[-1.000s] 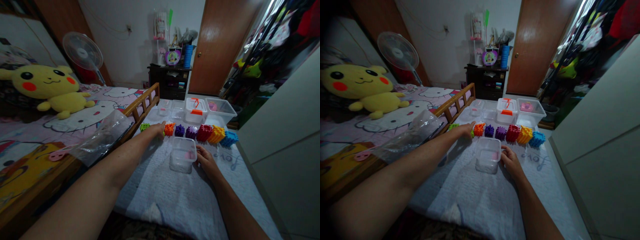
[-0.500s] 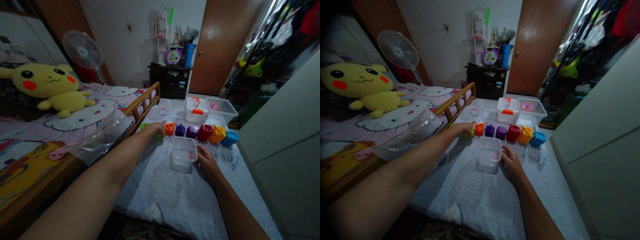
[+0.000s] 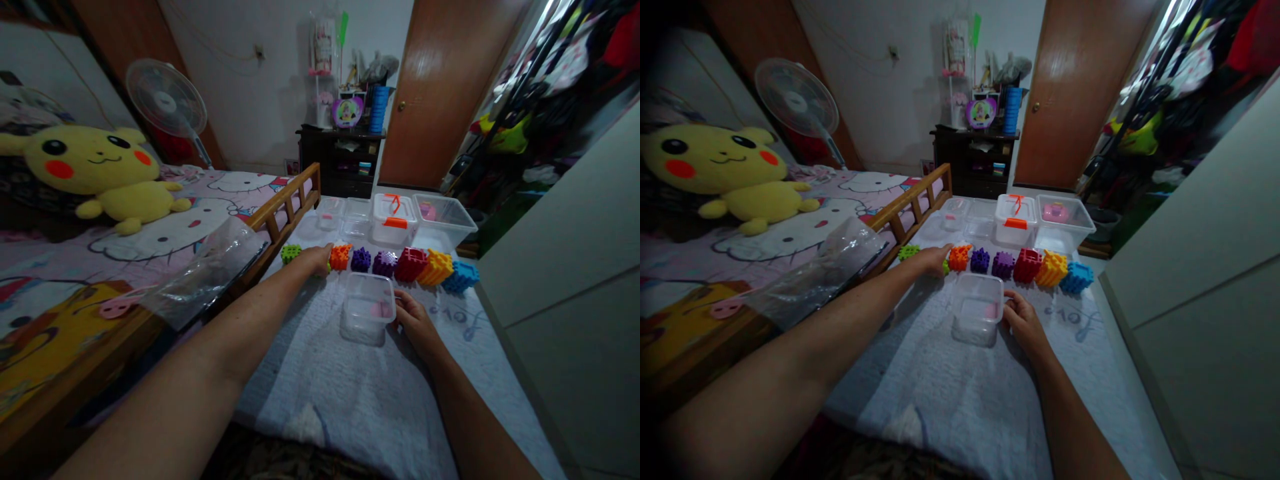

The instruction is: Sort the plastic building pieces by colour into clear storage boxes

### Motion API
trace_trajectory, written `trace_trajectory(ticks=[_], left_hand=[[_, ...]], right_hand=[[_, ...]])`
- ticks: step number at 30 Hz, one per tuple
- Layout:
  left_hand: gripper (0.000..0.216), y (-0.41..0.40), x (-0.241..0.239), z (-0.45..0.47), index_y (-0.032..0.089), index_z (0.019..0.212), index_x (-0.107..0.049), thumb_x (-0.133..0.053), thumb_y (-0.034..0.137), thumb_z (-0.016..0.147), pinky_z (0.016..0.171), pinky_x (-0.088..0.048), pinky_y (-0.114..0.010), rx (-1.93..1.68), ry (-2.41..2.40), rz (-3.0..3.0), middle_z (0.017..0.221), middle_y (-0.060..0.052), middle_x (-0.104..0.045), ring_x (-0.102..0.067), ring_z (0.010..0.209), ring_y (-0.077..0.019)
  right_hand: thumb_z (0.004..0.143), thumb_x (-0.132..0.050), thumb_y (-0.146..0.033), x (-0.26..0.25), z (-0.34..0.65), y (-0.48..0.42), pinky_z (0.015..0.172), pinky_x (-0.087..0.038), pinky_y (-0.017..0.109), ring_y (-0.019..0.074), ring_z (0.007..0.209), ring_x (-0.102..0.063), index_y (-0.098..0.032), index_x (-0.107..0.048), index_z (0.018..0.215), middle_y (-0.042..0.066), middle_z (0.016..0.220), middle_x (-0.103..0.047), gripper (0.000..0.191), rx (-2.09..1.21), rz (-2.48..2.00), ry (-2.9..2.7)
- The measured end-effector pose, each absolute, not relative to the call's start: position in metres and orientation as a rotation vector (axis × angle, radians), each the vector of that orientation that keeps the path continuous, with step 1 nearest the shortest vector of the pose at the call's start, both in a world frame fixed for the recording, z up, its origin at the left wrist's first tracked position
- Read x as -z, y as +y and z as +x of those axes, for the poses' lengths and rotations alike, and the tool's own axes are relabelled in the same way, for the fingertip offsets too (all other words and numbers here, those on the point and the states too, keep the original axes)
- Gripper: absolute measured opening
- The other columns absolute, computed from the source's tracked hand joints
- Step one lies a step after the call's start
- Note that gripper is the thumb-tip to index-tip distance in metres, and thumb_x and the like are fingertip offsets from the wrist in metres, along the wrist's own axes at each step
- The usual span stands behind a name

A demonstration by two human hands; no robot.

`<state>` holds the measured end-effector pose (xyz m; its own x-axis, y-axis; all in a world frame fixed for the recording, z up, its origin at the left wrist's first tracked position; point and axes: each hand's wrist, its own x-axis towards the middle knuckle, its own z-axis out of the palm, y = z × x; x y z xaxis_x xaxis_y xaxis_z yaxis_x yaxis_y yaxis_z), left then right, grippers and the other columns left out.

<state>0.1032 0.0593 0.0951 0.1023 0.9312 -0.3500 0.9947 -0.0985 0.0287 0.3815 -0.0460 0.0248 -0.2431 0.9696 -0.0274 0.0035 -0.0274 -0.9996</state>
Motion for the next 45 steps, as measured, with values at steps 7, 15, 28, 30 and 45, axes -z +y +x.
trace_trajectory(ticks=[7, 15, 28, 30, 45], left_hand=[[0.107, 0.049, -0.1, 0.11, 0.025, 0.151, -0.023, -0.078, 0.028, 0.059, 0.076, -0.05, -0.032, 0.41, 1.936, 2.09, 0.124, -0.014, -0.068, -0.066, 0.109, -0.0321], [0.116, 0.035, -0.101, 0.116, 0.019, 0.157, -0.006, -0.074, 0.022, 0.063, 0.077, -0.049, -0.033, 0.382, 1.966, 2.007, 0.132, -0.019, -0.063, -0.064, 0.113, -0.0337], [0.124, 0.017, -0.089, 0.101, 0.019, 0.155, -0.004, -0.079, 0.031, 0.057, 0.093, -0.046, -0.028, 0.072, 1.879, 2.123, 0.148, -0.019, -0.045, -0.054, 0.128, -0.0292], [0.122, 0.011, -0.088, 0.097, 0.017, 0.155, -0.006, -0.08, 0.031, 0.059, 0.1, -0.043, -0.028, -0.007, 1.872, 2.138, 0.148, -0.019, -0.043, -0.049, 0.132, -0.0287], [0.077, -0.006, -0.074, 0.094, 0.016, 0.142, -0.034, -0.066, 0.024, 0.072, 0.098, -0.045, -0.029, -0.04, 1.958, 2.167, 0.136, -0.015, -0.056, -0.056, 0.124, -0.0266]], right_hand=[[0.081, -0.064, -0.036, -0.033, 0.379, -0.048, 0.049, -0.032, 0.024, 0.0115, 0.051, -0.044, -0.018, -0.061, 0.109, -0.007, 0.055, -0.048, 0.034, -1.41, -1.129, -1.384], [0.082, -0.064, -0.036, -0.029, 0.38, -0.046, 0.05, -0.032, 0.024, 0.0105, 0.051, -0.044, -0.018, -0.06, 0.11, -0.005, 0.061, -0.055, 0.033, -1.406, -1.122, -1.4], [0.081, -0.065, -0.039, -0.033, 0.379, -0.048, 0.049, -0.032, 0.024, 0.0113, 0.051, -0.043, -0.019, -0.061, 0.11, -0.005, 0.058, -0.052, 0.035, -1.401, -1.135, -1.385], [0.082, -0.065, -0.038, -0.032, 0.379, -0.048, 0.049, -0.032, 0.024, 0.0114, 0.051, -0.043, -0.019, -0.061, 0.11, -0.006, 0.056, -0.049, 0.034, -1.401, -1.133, -1.385], [0.079, -0.066, -0.037, -0.035, 0.378, -0.048, 0.049, -0.031, 0.024, 0.0119, 0.05, -0.043, -0.019, -0.061, 0.107, -0.007, 0.053, -0.047, 0.033, -1.411, -1.13, -1.375]])
